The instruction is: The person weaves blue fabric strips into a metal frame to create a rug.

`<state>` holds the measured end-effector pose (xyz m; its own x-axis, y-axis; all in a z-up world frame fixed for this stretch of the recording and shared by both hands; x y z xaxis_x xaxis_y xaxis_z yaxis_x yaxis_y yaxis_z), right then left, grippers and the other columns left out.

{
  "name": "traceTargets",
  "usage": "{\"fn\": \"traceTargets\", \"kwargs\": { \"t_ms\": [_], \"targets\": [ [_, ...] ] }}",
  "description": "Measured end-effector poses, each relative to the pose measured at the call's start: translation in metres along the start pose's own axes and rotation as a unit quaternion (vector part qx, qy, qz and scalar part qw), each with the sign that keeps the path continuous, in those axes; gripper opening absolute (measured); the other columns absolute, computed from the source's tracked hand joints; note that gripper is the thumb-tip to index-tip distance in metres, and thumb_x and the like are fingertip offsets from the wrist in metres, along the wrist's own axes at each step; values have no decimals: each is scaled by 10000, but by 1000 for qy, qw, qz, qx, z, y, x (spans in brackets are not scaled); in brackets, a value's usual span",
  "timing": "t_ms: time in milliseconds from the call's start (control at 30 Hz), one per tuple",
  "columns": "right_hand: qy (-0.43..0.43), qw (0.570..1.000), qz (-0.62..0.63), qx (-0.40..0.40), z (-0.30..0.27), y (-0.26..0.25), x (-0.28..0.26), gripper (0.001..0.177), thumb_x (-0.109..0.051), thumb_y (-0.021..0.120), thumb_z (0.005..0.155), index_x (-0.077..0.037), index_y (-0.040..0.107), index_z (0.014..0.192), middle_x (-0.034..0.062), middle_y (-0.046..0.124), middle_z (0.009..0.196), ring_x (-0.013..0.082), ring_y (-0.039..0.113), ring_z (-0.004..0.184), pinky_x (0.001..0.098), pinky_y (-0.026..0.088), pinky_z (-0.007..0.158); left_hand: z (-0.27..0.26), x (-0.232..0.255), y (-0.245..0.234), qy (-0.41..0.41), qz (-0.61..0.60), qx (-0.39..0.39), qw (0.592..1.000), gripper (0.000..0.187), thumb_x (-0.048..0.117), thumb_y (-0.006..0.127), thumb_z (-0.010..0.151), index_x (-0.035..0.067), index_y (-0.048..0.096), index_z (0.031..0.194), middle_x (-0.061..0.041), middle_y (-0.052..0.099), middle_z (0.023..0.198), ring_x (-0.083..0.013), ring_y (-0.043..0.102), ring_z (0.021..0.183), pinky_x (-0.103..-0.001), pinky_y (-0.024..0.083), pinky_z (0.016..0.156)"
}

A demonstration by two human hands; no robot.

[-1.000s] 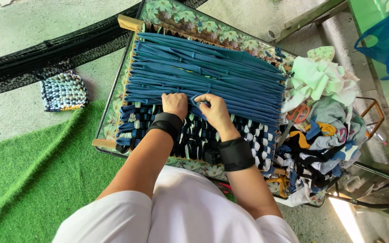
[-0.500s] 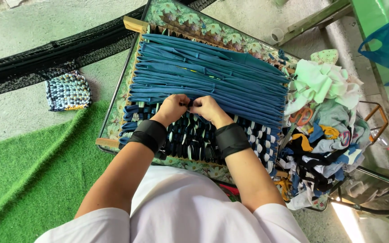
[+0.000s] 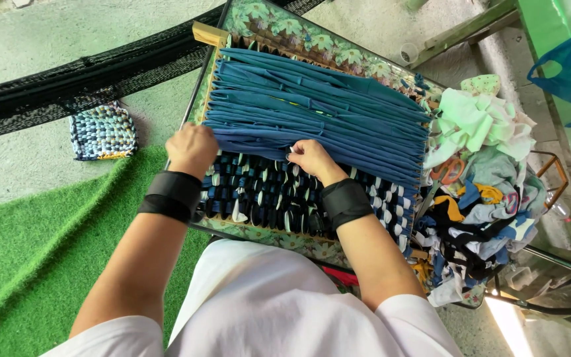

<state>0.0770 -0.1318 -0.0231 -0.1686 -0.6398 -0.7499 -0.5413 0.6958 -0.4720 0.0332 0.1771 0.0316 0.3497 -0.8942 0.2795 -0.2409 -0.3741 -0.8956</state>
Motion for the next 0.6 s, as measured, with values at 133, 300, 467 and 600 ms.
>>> {"fn": "traceTargets", "kwargs": {
  "t_ms": [133, 300, 467, 600],
  "targets": [
    [-15, 1000, -14, 2, 8, 2, -3, 131, -122, 768, 809, -27, 689, 850, 38, 688, 750, 124, 612, 674, 301, 508, 630, -1, -18, -16, 11, 6, 40, 999, 274, 286, 559, 969, 202, 817, 1003, -166, 676, 1123, -408, 697, 986, -513, 551, 825],
    [-69, 977, -192, 62, 12, 10, -9, 178, -109, 802, 769, -69, 778, 941, 118, 754, 876, 239, 676, 763, 342, 530, 684, 3, -26, 3, 35, -34, 23, 999, 292, 262, 538, 967, 180, 818, 988, -128, 698, 1116, -411, 698, 964, -505, 547, 848],
    [-68, 988, -98, 102, -16, -2, -82, 147, -172, 769, 921, -44, 717, 972, 76, 754, 883, 156, 700, 802, 317, 556, 729, 1, 23, -1, 175, -235, -72, 953, 271, 221, 522, 957, 132, 770, 1024, -121, 723, 965, -336, 700, 924, -439, 548, 866],
    [-185, 939, 270, -104, -32, 3, -123, 293, -70, 608, 1043, -49, 528, 1325, 44, 676, 1051, 106, 689, 978, 269, 568, 900, 6, 85, 23, 279, -492, -21, 824, 219, 116, 523, 893, 21, 659, 1036, -134, 680, 878, -336, 702, 854, -426, 569, 817]
  ]
}}
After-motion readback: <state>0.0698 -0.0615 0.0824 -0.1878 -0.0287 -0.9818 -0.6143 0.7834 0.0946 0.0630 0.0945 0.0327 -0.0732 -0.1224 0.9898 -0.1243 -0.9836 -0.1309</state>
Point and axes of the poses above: each hand's wrist, its own z-axis towards the middle knuckle, its own y-axis out of the palm, x = y × z, the point moved 5 cm from there along z, towards the middle knuckle
